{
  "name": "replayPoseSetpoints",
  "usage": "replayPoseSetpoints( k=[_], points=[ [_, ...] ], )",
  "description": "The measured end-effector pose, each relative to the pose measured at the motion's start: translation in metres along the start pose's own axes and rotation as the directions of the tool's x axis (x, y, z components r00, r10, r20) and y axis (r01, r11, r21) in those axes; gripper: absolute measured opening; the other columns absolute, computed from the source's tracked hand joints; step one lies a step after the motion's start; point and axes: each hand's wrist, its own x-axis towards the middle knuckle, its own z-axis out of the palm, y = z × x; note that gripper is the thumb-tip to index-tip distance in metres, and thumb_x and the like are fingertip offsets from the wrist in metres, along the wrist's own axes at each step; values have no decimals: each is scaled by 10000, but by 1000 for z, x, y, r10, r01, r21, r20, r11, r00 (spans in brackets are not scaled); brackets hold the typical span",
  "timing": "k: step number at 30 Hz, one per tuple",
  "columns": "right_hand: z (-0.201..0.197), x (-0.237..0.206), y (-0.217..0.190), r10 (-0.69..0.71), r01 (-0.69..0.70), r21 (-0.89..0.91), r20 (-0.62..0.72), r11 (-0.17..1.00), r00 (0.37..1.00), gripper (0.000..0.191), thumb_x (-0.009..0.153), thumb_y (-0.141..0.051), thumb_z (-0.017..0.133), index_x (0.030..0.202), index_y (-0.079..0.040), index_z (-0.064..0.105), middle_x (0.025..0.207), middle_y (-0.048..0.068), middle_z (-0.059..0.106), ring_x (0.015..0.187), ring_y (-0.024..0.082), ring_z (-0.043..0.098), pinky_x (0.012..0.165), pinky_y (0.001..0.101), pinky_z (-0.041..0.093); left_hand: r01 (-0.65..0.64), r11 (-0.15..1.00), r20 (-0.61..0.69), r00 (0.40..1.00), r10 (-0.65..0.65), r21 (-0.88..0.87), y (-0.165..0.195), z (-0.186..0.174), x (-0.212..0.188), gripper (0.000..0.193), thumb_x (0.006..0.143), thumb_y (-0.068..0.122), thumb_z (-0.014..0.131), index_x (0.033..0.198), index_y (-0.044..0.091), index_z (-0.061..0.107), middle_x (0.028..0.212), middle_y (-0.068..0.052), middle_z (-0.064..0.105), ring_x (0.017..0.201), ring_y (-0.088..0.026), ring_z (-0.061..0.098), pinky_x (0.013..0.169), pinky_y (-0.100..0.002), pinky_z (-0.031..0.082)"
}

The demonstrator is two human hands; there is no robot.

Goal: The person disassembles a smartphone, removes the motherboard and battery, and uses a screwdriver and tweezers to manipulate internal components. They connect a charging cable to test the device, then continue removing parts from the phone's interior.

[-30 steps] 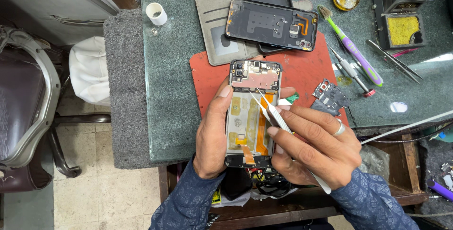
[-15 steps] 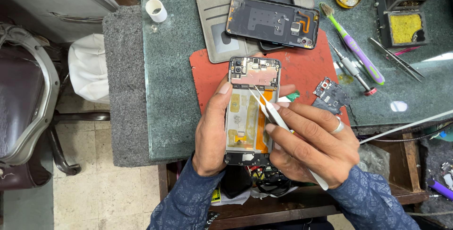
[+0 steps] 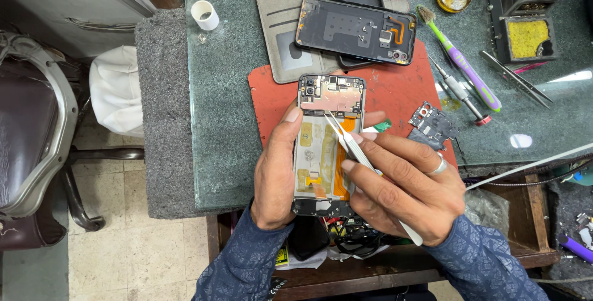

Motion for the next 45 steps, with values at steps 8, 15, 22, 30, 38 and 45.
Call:
replayPoseSetpoints(
  k=[8,15,22,30,38,45],
  points=[
    [1,0,1,-8,8,-4,5,1000,1000,237,884,-81,779,1116,-42,746,1144,166,726,1050,322,701,876,398,600,3,1000,-13,1000,-3,4,-1,0,0,710,1084,432,178,1522,-74,418,1428,-353,576,1302,-420,615,1121,-487,517],
    [-2,-1,0,29,-29,2,0,1000,1000,255,872,-44,763,1126,-46,737,1156,177,723,1057,319,705,888,393,596,-71,996,25,997,70,49,0,2,-1,669,1089,402,199,1595,-19,317,1419,-359,584,1289,-433,625,1123,-508,523],
    [-1,0,-2,48,-48,7,-6,999,999,256,880,-30,765,1134,-43,735,1164,176,723,1067,316,713,911,392,595,-67,996,29,997,65,66,4,3,-1,677,1074,409,198,1635,37,270,1411,-350,582,1275,-423,632,1118,-504,528],
    [0,0,1,32,-32,2,-15,999,999,240,887,-47,770,1123,-33,737,1141,184,725,1053,328,716,907,395,594,-70,996,46,997,67,60,3,2,-1,674,1085,415,197,1641,40,270,1385,-361,600,1284,-422,630,1125,-501,522],
    [3,0,-2,42,-41,15,-73,999,996,234,868,-1,746,1098,-42,740,1091,173,736,1034,316,738,884,383,611,-71,994,60,996,66,79,3,3,0,691,1074,420,238,1656,48,247,1434,-347,570,1296,-414,623,1134,-498,514],
    [2,0,-1,35,-31,45,-99,999,994,250,835,23,725,1083,-12,721,1076,208,724,1022,345,749,859,389,625,-73,997,62,996,71,38,1,3,-1,693,1070,406,243,1666,52,234,1464,-319,547,1333,-415,595,1155,-506,501]
  ],
)
